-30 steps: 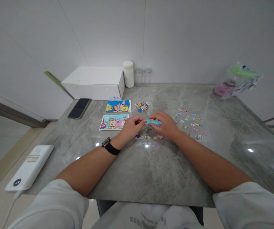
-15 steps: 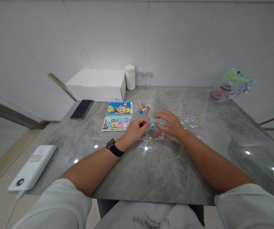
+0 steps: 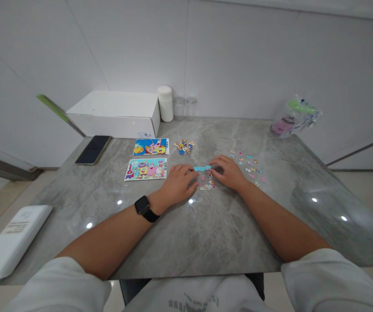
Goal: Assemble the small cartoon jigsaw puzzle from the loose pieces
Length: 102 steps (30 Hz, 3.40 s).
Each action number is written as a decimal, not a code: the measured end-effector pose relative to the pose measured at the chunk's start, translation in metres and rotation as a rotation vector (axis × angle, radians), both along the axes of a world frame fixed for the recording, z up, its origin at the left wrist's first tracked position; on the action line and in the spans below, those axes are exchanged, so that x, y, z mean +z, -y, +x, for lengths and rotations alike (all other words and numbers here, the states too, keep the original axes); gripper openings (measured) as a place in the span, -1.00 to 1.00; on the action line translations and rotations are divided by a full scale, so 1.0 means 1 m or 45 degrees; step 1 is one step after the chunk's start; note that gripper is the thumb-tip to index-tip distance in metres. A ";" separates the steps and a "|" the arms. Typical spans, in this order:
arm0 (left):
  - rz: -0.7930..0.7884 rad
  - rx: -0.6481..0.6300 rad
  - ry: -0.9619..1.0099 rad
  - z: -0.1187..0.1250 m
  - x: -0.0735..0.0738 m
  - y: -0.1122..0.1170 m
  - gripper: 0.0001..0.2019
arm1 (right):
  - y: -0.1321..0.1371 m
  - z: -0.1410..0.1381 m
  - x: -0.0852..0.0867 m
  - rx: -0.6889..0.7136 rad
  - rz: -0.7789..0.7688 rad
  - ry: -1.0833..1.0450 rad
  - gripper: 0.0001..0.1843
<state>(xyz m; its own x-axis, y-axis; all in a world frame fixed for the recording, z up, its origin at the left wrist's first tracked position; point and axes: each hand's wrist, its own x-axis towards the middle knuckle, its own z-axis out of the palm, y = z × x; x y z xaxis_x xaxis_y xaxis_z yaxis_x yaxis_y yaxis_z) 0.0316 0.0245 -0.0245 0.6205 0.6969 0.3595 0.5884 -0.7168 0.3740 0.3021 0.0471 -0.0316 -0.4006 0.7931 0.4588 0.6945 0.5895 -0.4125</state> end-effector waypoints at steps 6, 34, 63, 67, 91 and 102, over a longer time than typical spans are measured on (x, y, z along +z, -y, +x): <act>0.038 -0.082 -0.135 0.003 0.005 0.005 -0.59 | -0.006 -0.003 -0.013 0.039 0.022 0.079 -0.82; -0.002 -0.209 -0.238 0.004 0.008 0.008 -0.53 | -0.004 -0.006 -0.015 0.046 0.047 0.202 -0.85; -0.011 -0.189 -0.259 0.004 0.008 0.008 -0.56 | -0.004 -0.005 -0.013 0.071 0.009 0.190 -0.80; 0.003 -0.187 -0.289 0.004 0.007 0.007 -0.55 | -0.003 -0.006 -0.012 0.067 0.006 0.201 -0.81; -0.004 -0.168 -0.303 0.004 0.008 0.008 -0.56 | 0.007 -0.007 -0.006 0.086 -0.041 0.200 -0.93; 0.000 -0.148 -0.301 0.003 0.009 0.008 -0.57 | 0.005 -0.010 -0.012 0.028 -0.042 0.162 -0.95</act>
<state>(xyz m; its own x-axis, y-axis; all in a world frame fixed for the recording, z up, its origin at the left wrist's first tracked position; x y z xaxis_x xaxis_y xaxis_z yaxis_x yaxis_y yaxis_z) 0.0350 0.0165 -0.0155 0.7630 0.6163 0.1950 0.5733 -0.7845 0.2362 0.2925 0.0421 -0.0436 -0.4717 0.7970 0.3773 0.7293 0.5931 -0.3411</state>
